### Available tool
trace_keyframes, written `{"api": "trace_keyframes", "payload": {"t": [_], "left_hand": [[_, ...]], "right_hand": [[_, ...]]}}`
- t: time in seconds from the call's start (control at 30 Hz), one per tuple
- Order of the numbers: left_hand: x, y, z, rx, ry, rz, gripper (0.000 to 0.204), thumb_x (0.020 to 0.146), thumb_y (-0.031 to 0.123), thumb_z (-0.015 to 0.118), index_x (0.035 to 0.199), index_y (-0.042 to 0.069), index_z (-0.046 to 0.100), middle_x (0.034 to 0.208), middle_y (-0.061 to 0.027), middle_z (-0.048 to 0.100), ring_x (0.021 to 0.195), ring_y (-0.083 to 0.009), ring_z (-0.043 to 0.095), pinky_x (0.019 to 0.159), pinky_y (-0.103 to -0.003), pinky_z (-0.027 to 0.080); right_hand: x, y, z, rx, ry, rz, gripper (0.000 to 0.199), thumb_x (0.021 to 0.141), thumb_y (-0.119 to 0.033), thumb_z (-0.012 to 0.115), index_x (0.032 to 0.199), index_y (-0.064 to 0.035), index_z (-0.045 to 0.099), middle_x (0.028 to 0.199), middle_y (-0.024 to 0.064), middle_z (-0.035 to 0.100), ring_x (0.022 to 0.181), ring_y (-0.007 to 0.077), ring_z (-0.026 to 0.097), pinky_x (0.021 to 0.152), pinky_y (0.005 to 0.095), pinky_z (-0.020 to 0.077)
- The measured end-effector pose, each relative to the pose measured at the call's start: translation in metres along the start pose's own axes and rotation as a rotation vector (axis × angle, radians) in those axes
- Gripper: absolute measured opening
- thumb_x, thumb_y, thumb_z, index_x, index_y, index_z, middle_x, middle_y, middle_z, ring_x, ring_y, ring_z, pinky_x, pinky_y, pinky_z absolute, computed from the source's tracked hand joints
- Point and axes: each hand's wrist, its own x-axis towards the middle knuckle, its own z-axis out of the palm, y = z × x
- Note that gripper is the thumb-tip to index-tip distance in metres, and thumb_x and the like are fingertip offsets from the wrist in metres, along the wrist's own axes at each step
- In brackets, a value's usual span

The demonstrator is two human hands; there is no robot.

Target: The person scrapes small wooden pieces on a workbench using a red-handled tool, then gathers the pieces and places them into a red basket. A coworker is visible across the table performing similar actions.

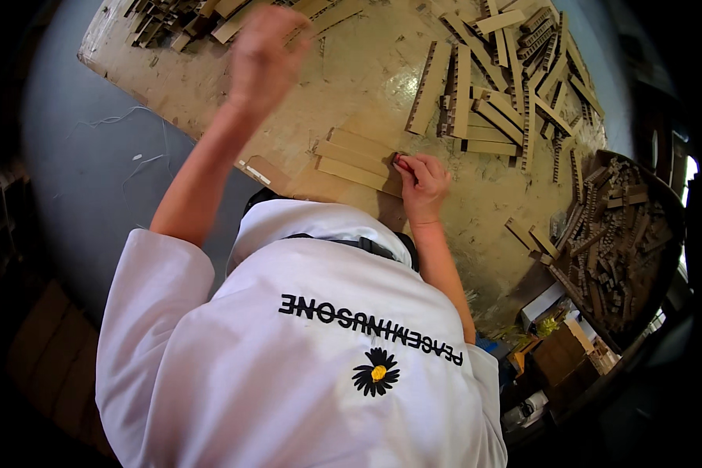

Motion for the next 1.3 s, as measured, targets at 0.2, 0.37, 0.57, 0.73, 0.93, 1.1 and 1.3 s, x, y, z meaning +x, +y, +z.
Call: {"api": "trace_keyframes", "payload": {"t": [0.2,0.37,0.57,0.73,0.93,1.1,1.3], "left_hand": [[-0.102,0.004,0.069,0.047,-0.514,0.123,0.013,0.085,0.015,0.079,0.096,0.01,0.074,0.1,-0.01,0.065,0.101,-0.034,0.063,0.086,-0.047,0.053],[-0.12,0.001,0.093,0.103,-0.629,0.163,0.015,0.086,0.017,0.079,0.096,0.009,0.073,0.095,-0.0117,0.064,0.098,-0.0364,0.062,0.087,-0.048,0.052],[-0.117,0.004,0.106,0.165,-0.742,0.186,0.014,0.086,0.019,0.079,0.095,0.011,0.073,0.097,-0.0109,0.065,0.099,-0.036,0.063,0.087,-0.049,0.052],[-0.113,0.004,0.108,0.175,-0.788,0.117,0.012,0.084,0.018,0.079,0.093,0.012,0.072,0.095,-0.0105,0.066,0.099,-0.0363,0.064,0.085,-0.049,0.052],[-0.112,0.002,0.108,0.155,-0.78,0.083,0.01,0.086,0.019,0.078,0.092,0.013,0.072,0.094,-0.0098,0.067,0.099,-0.0353,0.064,0.086,-0.05,0.052],[-0.109,0.003,0.109,0.161,-0.837,0.05,0.01,0.087,0.023,0.077,0.092,0.015,0.073,0.095,-0.009,0.068,0.101,-0.0343,0.065,0.088,-0.05,0.052],[-0.11,0.002,0.108,0.162,-0.821,0.05,0.011,0.087,0.025,0.077,0.093,0.015,0.074,0.097,-0.0086,0.069,0.103,-0.0335,0.065,0.091,-0.049,0.051]], "right_hand": [[-0.001,-0.001,0.0,-0.01,-0.016,0.029,0.014,0.08,-0.017,0.087,0.092,-0.0168,0.08,0.094,-0.0012,0.07,0.089,0.0219,0.067,0.077,0.0382,0.0414],[0.002,0.0,-0.002,0.021,-0.028,0.014,0.015,0.08,-0.012,0.085,0.093,-0.0134,0.078,0.095,0.0021,0.071,0.09,0.0237,0.068,0.077,0.0375,0.0435],[-0.004,0.007,0.004,0.03,-0.011,0.037,0.017,0.078,-0.017,0.087,0.093,-0.0166,0.079,0.095,-0.0014,0.071,0.094,0.0232,0.067,0.079,0.0395,0.0426],[0.008,-0.003,-0.01,0.159,-0.018,0.151,0.017,0.079,-0.013,0.087,0.094,-0.0129,0.08,0.095,0.0025,0.07,0.092,0.0247,0.067,0.079,0.0391,0.0474],[0.003,-0.032,-0.032,0.206,0.08,0.147,0.017,0.079,-0.007,0.087,0.094,-0.0089,0.079,0.092,0.0064,0.069,0.083,0.0256,0.065,0.074,0.0378,0.0512],[-0.017,-0.032,-0.013,0.136,-0.043,0.092,0.016,0.08,-0.015,0.087,0.094,-0.0147,0.08,0.09,0.0011,0.069,0.087,0.0242,0.064,0.077,0.0392,0.045],[-0.019,-0.028,-0.001,0.095,-0.083,0.082,0.016,0.08,-0.016,0.086,0.094,-0.015,0.08,0.093,0.0011,0.07,0.089,0.0245,0.064,0.078,0.0402,0.045]]}}
